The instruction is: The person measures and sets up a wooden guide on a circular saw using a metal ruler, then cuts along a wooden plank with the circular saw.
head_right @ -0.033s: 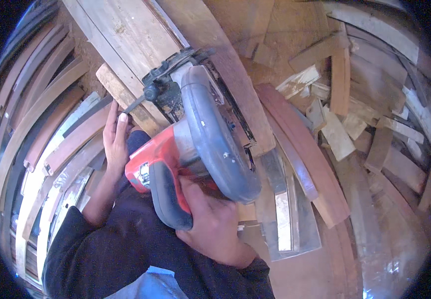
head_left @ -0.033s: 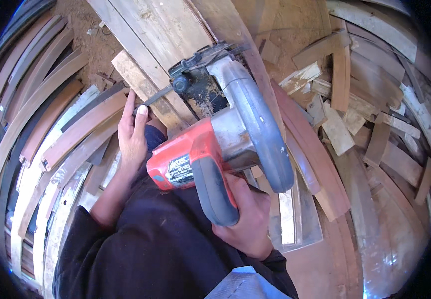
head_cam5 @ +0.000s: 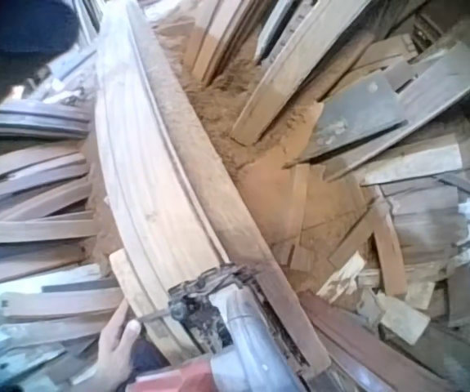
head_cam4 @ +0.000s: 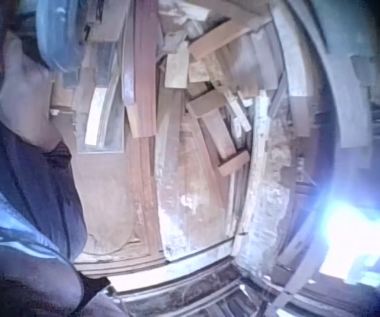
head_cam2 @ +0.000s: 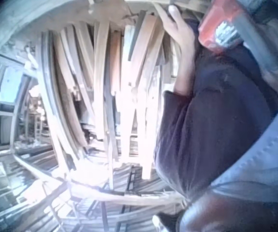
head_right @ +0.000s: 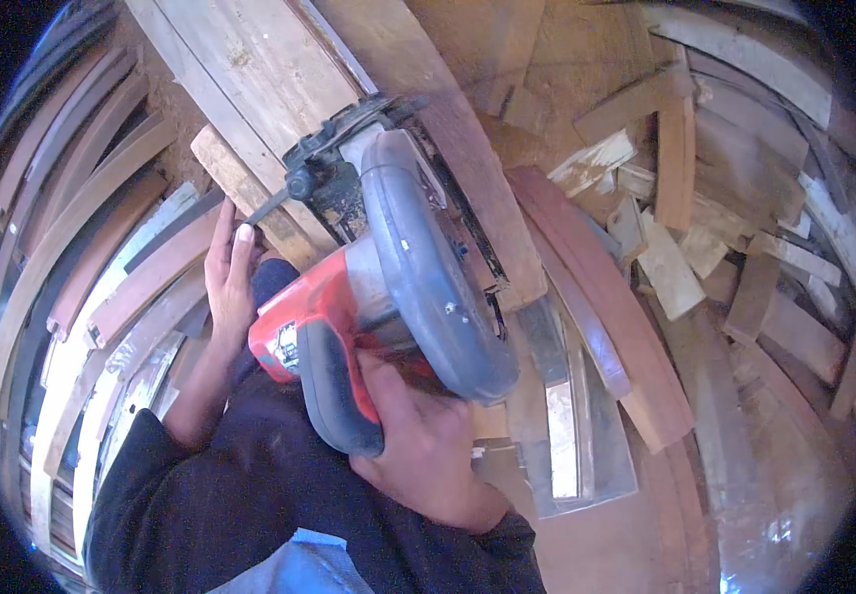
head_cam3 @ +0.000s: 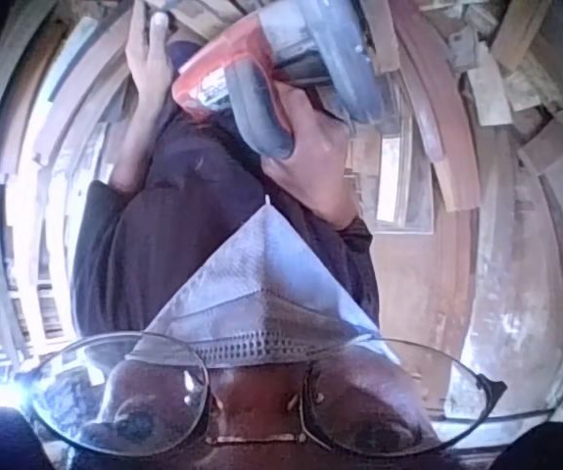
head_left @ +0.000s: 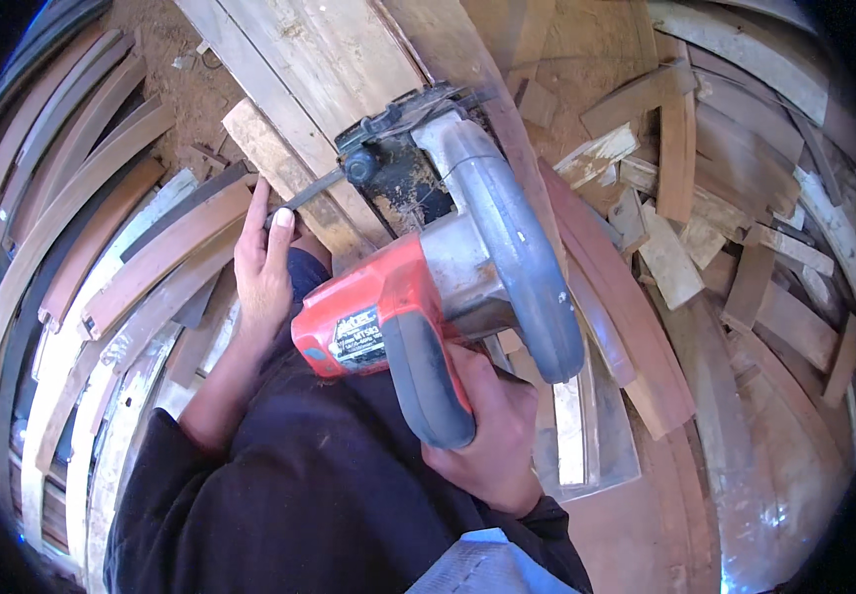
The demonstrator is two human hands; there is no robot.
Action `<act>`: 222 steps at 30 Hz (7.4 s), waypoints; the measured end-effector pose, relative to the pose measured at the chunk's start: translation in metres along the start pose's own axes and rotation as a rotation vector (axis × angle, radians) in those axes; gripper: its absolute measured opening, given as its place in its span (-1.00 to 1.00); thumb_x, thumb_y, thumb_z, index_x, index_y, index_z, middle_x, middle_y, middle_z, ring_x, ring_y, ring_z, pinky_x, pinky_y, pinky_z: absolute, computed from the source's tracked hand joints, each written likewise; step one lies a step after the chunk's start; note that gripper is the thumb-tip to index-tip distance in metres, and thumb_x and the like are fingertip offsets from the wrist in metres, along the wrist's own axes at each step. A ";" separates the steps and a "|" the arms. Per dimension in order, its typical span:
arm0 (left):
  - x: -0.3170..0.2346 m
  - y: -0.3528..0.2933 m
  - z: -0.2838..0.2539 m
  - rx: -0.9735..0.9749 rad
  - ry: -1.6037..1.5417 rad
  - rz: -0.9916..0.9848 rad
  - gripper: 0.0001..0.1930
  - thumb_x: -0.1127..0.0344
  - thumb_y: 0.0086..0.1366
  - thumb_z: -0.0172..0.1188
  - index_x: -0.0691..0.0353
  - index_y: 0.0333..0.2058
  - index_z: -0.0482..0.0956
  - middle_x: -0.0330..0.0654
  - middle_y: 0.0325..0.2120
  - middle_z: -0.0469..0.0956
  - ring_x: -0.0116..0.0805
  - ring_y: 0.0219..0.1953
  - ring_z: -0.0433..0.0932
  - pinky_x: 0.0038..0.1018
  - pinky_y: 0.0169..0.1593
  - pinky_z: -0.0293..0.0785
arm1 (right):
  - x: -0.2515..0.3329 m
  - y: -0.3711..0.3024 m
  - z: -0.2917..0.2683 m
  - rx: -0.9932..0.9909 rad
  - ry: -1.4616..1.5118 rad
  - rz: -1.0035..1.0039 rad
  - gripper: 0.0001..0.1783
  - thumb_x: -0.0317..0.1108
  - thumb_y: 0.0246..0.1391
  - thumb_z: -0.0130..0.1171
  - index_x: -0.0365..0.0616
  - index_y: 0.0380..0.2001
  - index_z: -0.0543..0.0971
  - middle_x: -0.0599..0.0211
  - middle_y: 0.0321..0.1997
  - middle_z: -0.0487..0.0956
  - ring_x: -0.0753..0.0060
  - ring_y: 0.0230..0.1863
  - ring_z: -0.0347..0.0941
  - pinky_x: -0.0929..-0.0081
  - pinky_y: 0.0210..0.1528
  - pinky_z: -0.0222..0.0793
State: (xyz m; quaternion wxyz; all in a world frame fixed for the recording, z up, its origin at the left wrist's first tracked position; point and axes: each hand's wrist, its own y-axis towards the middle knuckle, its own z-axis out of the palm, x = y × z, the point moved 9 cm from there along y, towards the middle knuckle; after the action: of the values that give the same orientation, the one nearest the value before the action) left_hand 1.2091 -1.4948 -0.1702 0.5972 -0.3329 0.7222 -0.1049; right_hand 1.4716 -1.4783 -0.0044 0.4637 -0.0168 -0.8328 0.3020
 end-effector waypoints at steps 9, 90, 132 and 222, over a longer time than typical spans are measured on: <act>0.002 0.010 -0.006 0.018 -0.010 0.029 -0.34 0.21 0.61 0.08 0.43 0.51 0.13 -0.24 -0.16 0.56 -0.50 -0.13 0.47 -0.51 0.06 0.44 | 0.011 0.008 -0.002 -0.014 -0.026 0.035 -0.31 -0.55 -0.31 0.37 -0.29 0.07 0.61 0.02 -0.30 0.70 -0.01 -0.30 0.72 0.29 -0.18 0.59; -0.283 -0.063 0.041 1.362 0.964 1.471 -0.29 0.22 -0.12 0.45 0.03 0.15 0.63 0.08 -0.17 0.72 0.14 -0.08 0.69 -0.07 -0.02 0.62 | -0.001 -0.115 0.006 -1.048 0.690 -0.112 -0.83 -0.56 0.18 0.30 -0.37 -0.15 0.72 0.25 -0.26 0.78 0.57 -0.21 0.70 0.58 -0.08 0.57; -0.195 -0.079 0.018 1.349 0.185 0.335 -0.48 -0.09 0.70 -0.29 0.21 -0.07 0.51 -0.37 -0.53 0.41 -0.59 -0.57 0.28 -0.60 -0.47 0.17 | 0.029 -0.112 0.029 -1.010 0.730 -0.137 -0.90 -0.69 0.14 0.30 -0.31 -0.29 0.67 0.32 -0.21 0.70 0.61 -0.23 0.65 0.62 -0.13 0.58; -0.243 -0.038 -0.026 0.909 0.158 0.363 -0.73 0.24 0.33 0.39 0.32 -0.15 0.65 -0.13 -0.34 0.75 -0.35 -0.28 0.71 -0.44 -0.13 0.60 | 0.030 -0.105 0.035 -1.000 0.774 -0.114 -0.90 -0.70 0.17 0.27 -0.33 -0.28 0.70 0.30 -0.15 0.70 0.60 -0.24 0.64 0.60 -0.09 0.61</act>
State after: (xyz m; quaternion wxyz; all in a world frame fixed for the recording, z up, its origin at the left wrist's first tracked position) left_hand 1.2138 -1.3824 0.0499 0.6339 0.1010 0.6929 -0.3286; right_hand 1.4537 -1.5718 0.0590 0.6828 -0.2950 -0.6447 -0.1764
